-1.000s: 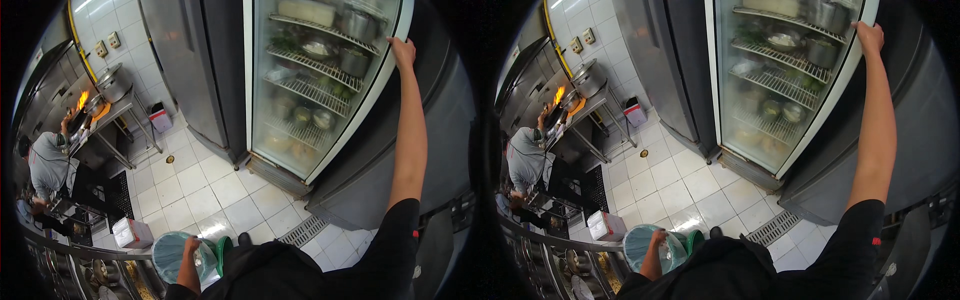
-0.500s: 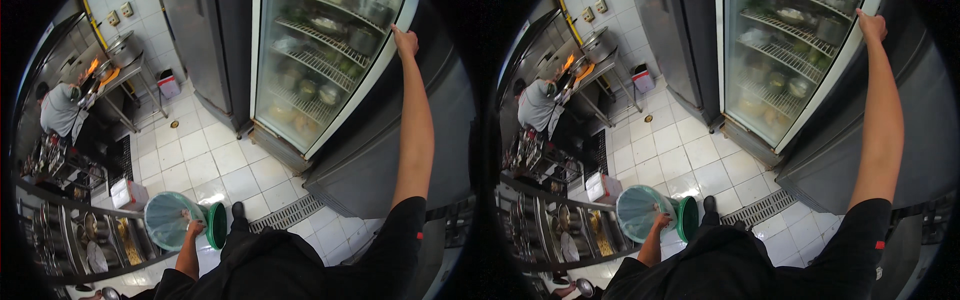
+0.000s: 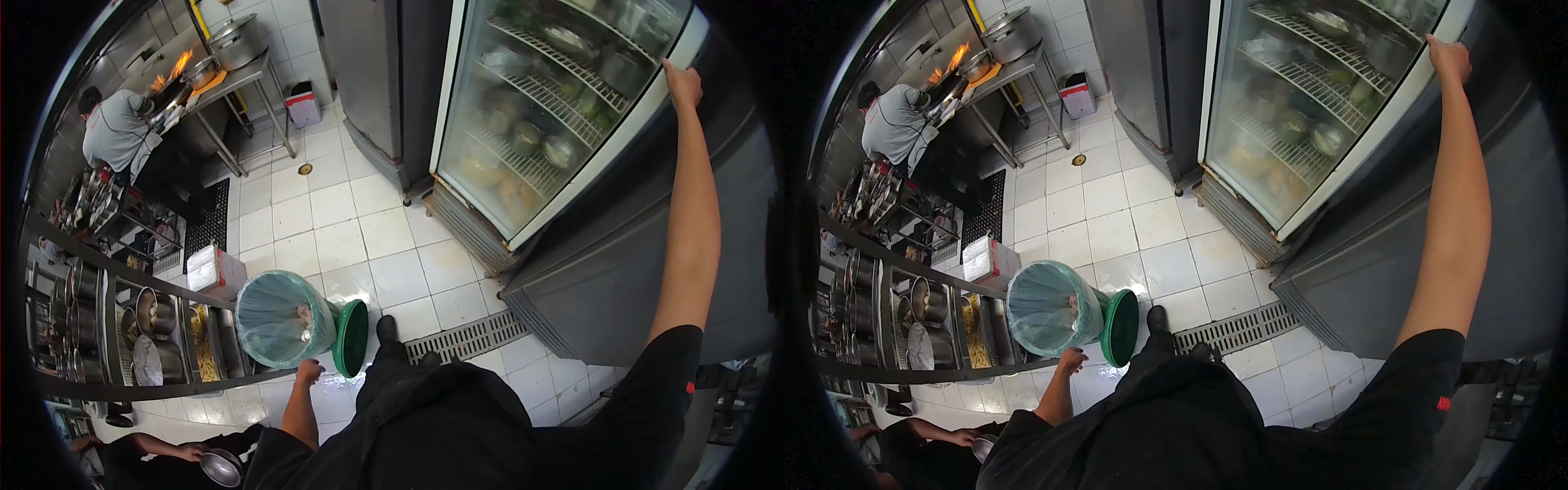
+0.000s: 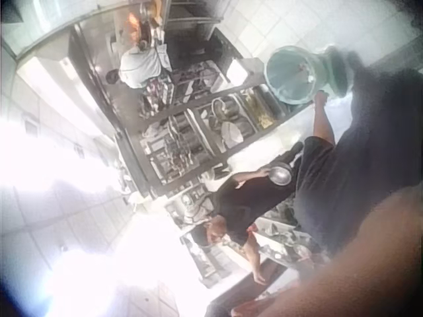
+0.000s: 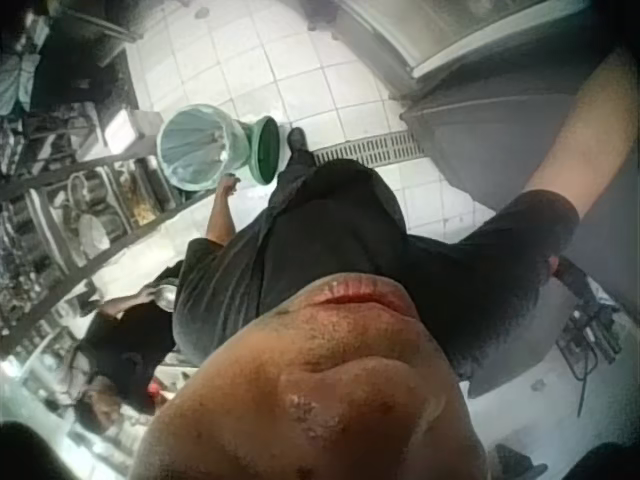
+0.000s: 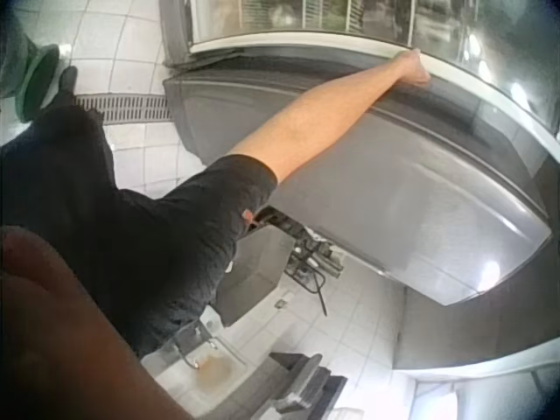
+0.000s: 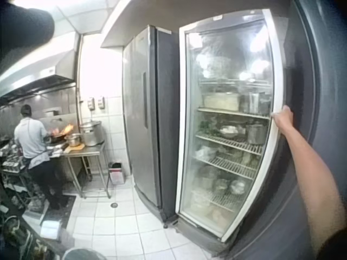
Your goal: The person collects various portions of meat and seafood from containers into separate metal bowls, weights them on a red scale, adds liquid and powder from containers, and mixes the ingredients by hand before washing the bowls in a stainless steel sink.
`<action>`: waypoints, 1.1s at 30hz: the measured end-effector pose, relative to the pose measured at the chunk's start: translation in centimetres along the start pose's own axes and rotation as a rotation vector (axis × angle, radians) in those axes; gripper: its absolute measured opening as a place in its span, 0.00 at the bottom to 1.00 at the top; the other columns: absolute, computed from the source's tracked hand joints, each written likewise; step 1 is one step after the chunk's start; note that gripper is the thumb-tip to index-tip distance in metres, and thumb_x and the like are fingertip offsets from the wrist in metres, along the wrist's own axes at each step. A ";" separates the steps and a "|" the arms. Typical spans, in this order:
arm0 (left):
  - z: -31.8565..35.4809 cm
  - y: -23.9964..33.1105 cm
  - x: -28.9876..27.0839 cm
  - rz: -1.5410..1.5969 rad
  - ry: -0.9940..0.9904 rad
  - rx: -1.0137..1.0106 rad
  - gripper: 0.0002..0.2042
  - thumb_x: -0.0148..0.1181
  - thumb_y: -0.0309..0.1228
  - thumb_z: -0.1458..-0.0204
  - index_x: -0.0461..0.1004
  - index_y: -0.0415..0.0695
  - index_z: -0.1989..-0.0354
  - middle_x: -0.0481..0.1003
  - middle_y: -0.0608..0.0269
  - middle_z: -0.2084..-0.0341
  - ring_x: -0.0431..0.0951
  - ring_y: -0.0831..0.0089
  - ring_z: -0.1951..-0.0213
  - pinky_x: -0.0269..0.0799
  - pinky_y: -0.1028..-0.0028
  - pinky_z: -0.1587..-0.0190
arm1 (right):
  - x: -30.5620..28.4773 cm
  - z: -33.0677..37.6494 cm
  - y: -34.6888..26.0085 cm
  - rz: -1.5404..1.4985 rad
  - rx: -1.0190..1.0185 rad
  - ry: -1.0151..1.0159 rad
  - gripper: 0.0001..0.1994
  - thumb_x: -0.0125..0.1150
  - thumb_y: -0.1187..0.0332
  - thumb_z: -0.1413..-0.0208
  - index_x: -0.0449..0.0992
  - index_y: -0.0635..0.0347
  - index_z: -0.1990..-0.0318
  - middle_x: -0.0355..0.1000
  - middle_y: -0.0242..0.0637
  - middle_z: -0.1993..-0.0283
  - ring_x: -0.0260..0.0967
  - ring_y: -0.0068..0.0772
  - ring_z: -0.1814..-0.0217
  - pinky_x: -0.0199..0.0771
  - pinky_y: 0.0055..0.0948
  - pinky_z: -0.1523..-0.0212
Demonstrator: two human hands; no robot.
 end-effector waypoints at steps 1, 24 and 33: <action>-1.0 0.3 -0.1 -0.022 0.016 0.032 0.26 0.62 0.31 0.59 0.67 0.44 0.47 0.75 0.57 0.67 0.75 0.69 0.77 0.70 0.70 0.79 | 0.2 0.0 -0.1 0.001 -0.007 0.001 0.35 0.60 0.42 0.61 0.71 0.63 0.52 0.68 0.48 0.48 0.63 0.50 0.44 0.63 0.40 0.46; -9.6 19.3 4.8 -0.792 -0.175 0.654 0.16 0.60 0.41 0.63 0.78 0.46 0.67 0.76 0.52 0.65 0.76 0.54 0.62 0.72 0.62 0.60 | -1.8 5.5 -1.2 -0.208 -0.052 0.219 0.29 0.66 0.58 0.59 0.67 0.66 0.50 0.71 0.51 0.54 0.67 0.50 0.49 0.64 0.39 0.49; -10.1 28.3 0.7 -0.683 -0.041 0.776 0.21 0.57 0.39 0.62 0.75 0.43 0.58 0.74 0.51 0.59 0.74 0.54 0.56 0.70 0.63 0.54 | -1.4 5.6 -2.3 -0.286 0.000 0.208 0.32 0.65 0.59 0.58 0.63 0.69 0.47 0.67 0.54 0.50 0.63 0.53 0.46 0.60 0.39 0.45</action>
Point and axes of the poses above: each hand's wrist, its own z-axis away from the middle knuckle, its own x-axis out of the palm, y = z × x, the point moved 7 cm from there along -z, towards the middle knuckle
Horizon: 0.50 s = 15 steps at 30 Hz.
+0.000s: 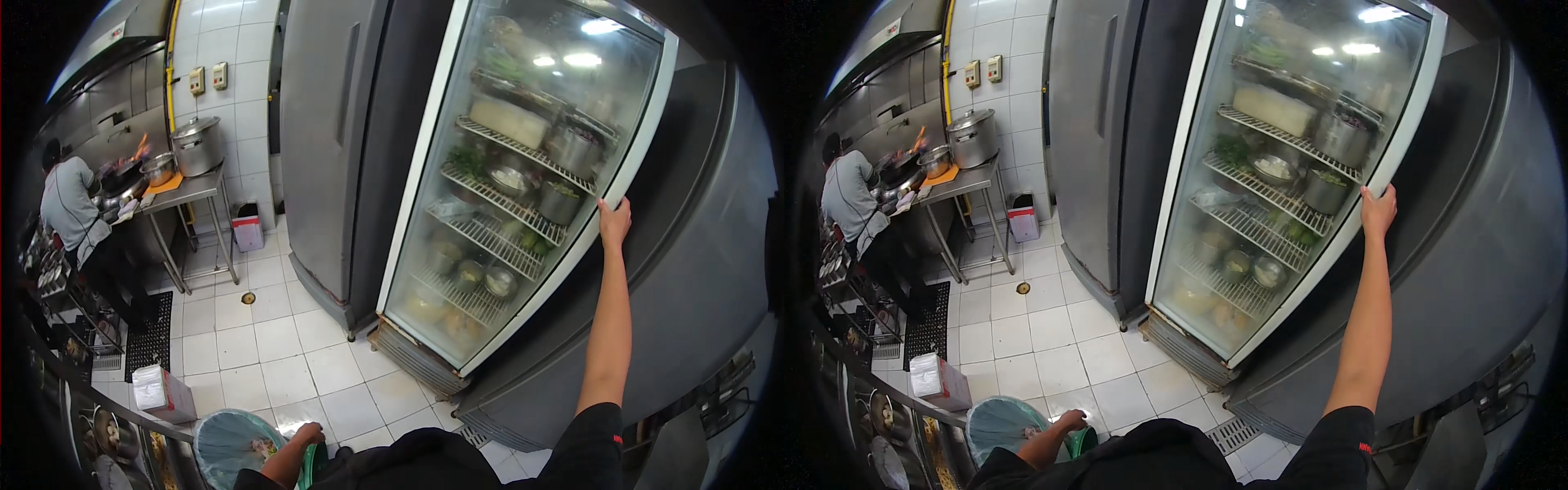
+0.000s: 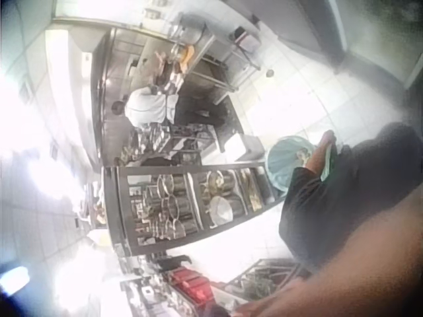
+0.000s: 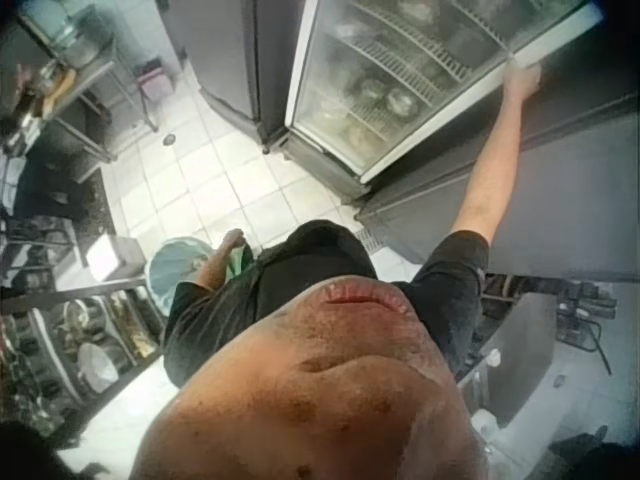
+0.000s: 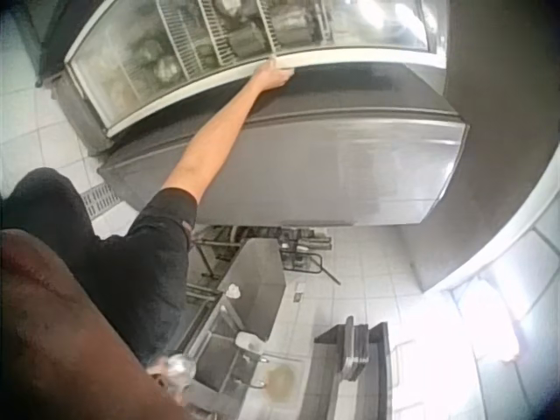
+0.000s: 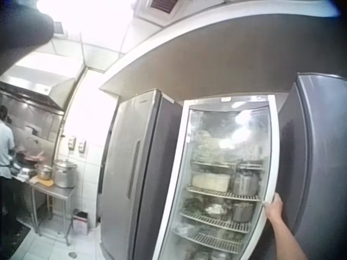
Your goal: The person collects various portions of meat and seafood from containers into separate metal bowls, weights them on a red scale, adds liquid and powder from containers, and mixes the ingredients by hand before washing the bowls in a stainless steel sink.
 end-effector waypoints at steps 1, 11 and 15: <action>-0.5 0.4 -0.7 0.004 0.003 0.003 0.21 0.56 0.39 0.62 0.75 0.43 0.58 0.74 0.51 0.58 0.74 0.53 0.56 0.70 0.63 0.54 | -0.2 -0.2 0.4 0.026 0.007 0.025 0.30 0.65 0.60 0.58 0.64 0.67 0.48 0.69 0.52 0.52 0.65 0.51 0.48 0.62 0.38 0.47; 0.8 -3.9 -3.0 -0.090 -0.080 -0.120 0.26 0.57 0.43 0.61 0.71 0.46 0.51 0.71 0.53 0.52 0.69 0.54 0.49 0.64 0.62 0.46 | 0.2 1.1 1.1 -0.055 0.081 0.175 0.28 0.65 0.63 0.57 0.66 0.64 0.48 0.67 0.50 0.50 0.64 0.48 0.47 0.62 0.38 0.47; 0.5 -4.9 -3.4 -0.146 -0.110 -0.076 0.27 0.57 0.47 0.60 0.72 0.44 0.52 0.71 0.52 0.52 0.68 0.54 0.48 0.64 0.63 0.46 | -0.7 1.2 0.8 -0.093 0.101 0.142 0.30 0.65 0.62 0.57 0.64 0.65 0.46 0.64 0.51 0.48 0.61 0.50 0.45 0.60 0.38 0.45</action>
Point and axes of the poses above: each hand's wrist, its own z-axis away from the middle knuckle, its own x-axis out of the palm, y = z × x, the point moved 7 cm from there along -z, towards the middle knuckle
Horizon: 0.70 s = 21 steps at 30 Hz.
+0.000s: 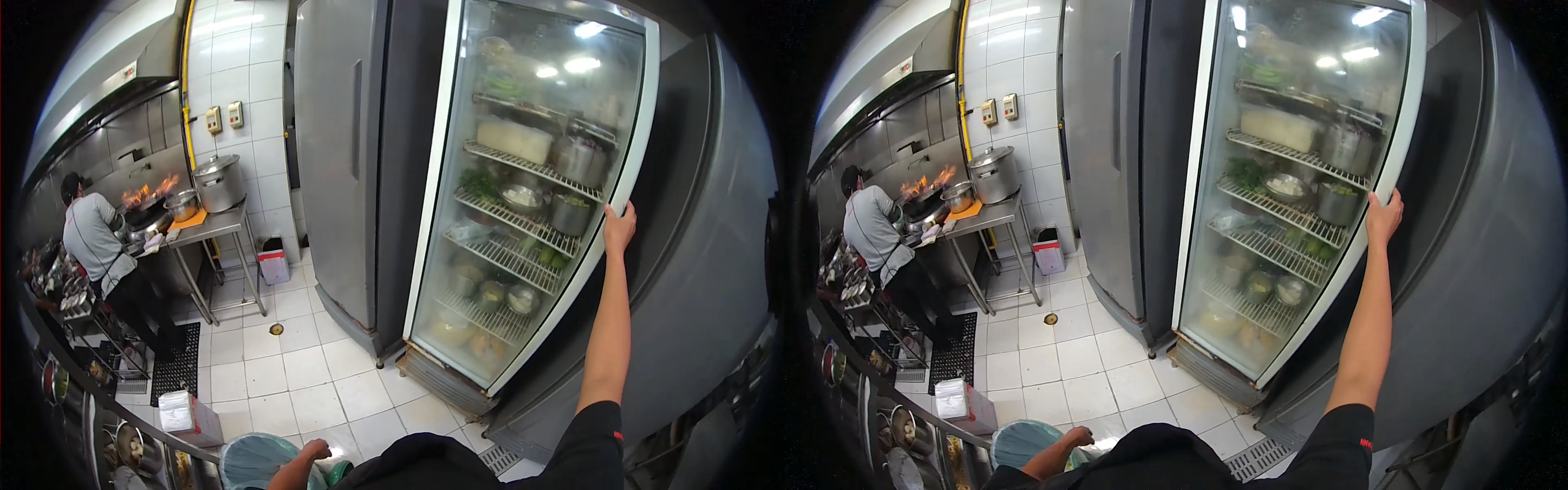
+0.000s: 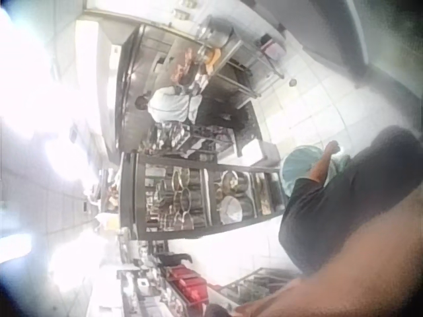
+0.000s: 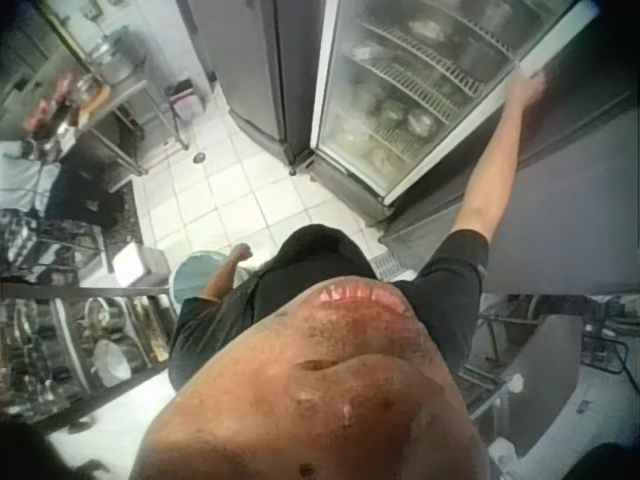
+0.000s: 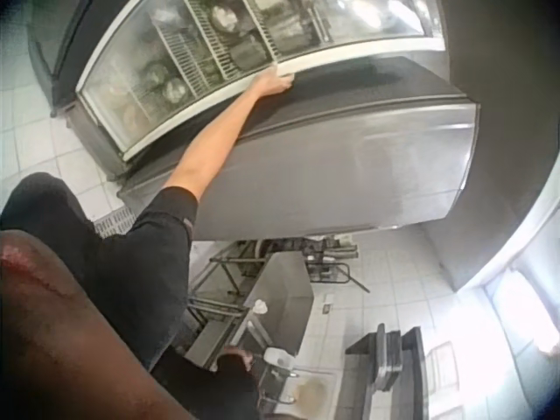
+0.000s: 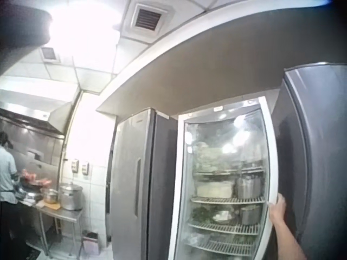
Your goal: The person collects various portions of meat and seafood from containers into separate metal bowls, weights them on a red scale, adds liquid and powder from containers, and mixes the ingredients by hand before washing the bowls in a stainless steel sink.
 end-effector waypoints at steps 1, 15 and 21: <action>-0.8 0.6 -0.4 -0.038 -0.029 0.033 0.28 0.58 0.49 0.59 0.72 0.44 0.52 0.71 0.52 0.52 0.68 0.53 0.49 0.63 0.63 0.46 | -0.3 -0.2 0.2 0.006 -0.014 0.014 0.30 0.65 0.62 0.58 0.64 0.65 0.46 0.64 0.50 0.48 0.61 0.49 0.45 0.60 0.38 0.45; 17.7 38.9 -16.3 1.637 -0.416 0.662 0.32 0.52 0.54 0.49 0.58 0.44 0.43 0.63 0.57 0.49 0.65 0.67 0.48 0.65 0.61 0.50 | 7.9 45.7 -7.5 -0.959 0.595 -1.026 0.06 0.54 0.78 0.51 0.69 0.62 0.65 0.67 0.33 0.77 0.64 0.24 0.79 0.67 0.24 0.79; 13.6 36.0 -11.3 2.017 -0.202 0.386 0.29 0.53 0.59 0.53 0.63 0.49 0.51 0.72 0.64 0.64 0.73 0.68 0.62 0.68 0.70 0.54 | 3.3 57.5 -3.8 -1.036 0.757 -1.579 0.12 0.53 0.79 0.52 0.69 0.68 0.58 0.70 0.36 0.72 0.67 0.23 0.77 0.70 0.22 0.79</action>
Point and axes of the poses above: each hand's wrist, its own z-axis away from the middle knuckle, its own x-axis out of the palm, y = z × x, the point moved 7 cm from there along -z, towards the middle knuckle
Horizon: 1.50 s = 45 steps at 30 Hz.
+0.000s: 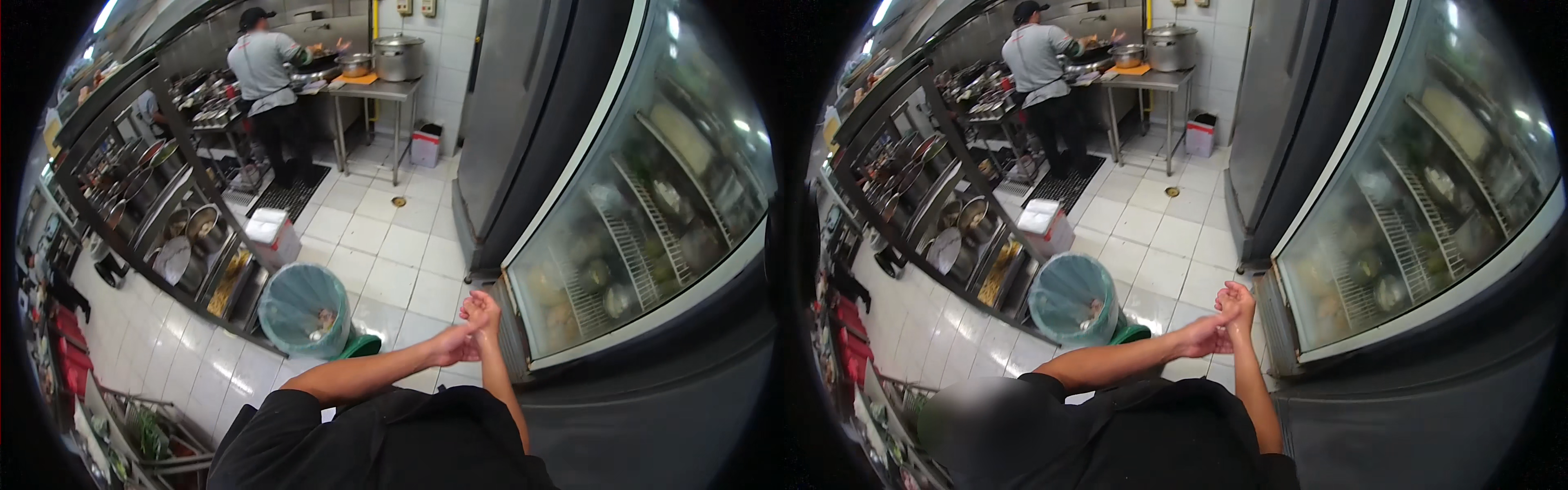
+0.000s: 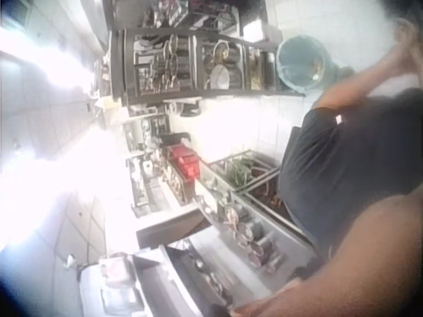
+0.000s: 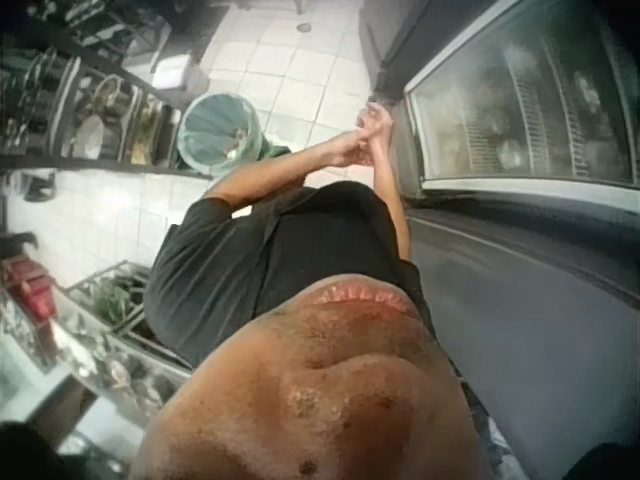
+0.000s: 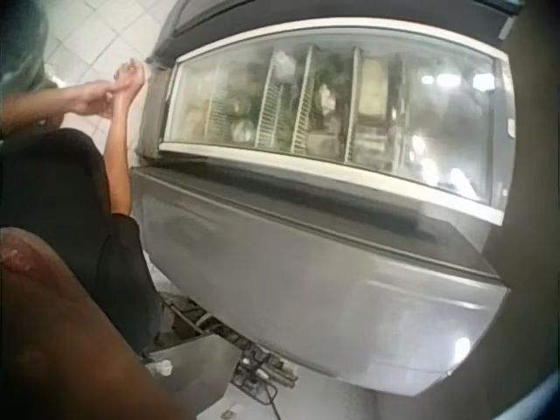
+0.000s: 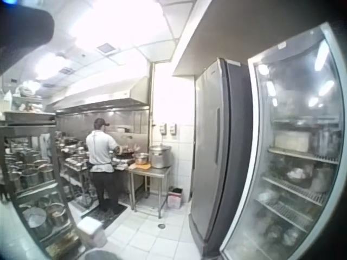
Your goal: The person collects various portions of meat and seafood from containers into separate metal bowls, weights them on a red scale, adds liquid and powder from containers, and mixes the ingredients by hand before washing the bowls in a stainless steel sink.
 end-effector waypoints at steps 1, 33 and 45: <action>1.7 0.8 0.3 0.055 0.073 0.100 0.28 0.54 0.57 0.52 0.63 0.48 0.51 0.71 0.60 0.62 0.73 0.68 0.62 0.69 0.71 0.55 | -1.2 0.8 -0.7 0.144 -0.105 -0.027 0.10 0.54 0.78 0.52 0.70 0.67 0.60 0.70 0.35 0.72 0.67 0.23 0.77 0.70 0.23 0.78; 39.5 -26.2 -32.1 -0.770 1.355 -0.290 0.34 0.70 0.32 0.74 0.69 0.46 0.49 0.76 0.50 0.66 0.76 0.63 0.72 0.74 0.66 0.71 | -8.3 9.0 -19.7 0.758 -0.192 -0.115 0.07 0.54 0.74 0.47 0.72 0.70 0.63 0.67 0.32 0.74 0.62 0.21 0.73 0.66 0.22 0.71; 42.5 -23.1 -38.3 -1.045 1.302 -0.195 0.25 0.67 0.36 0.71 0.76 0.41 0.59 0.75 0.49 0.62 0.75 0.54 0.57 0.71 0.62 0.56 | 5.3 18.5 -0.4 0.931 0.115 -0.583 0.06 0.59 0.81 0.61 0.72 0.66 0.72 0.67 0.31 0.82 0.61 0.19 0.83 0.62 0.21 0.82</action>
Point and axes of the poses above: each hand's wrist, its own z-axis away from the middle knuckle, its own x-axis out of the palm, y = z × x, the point moved 7 cm from there along -z, towards the middle knuckle
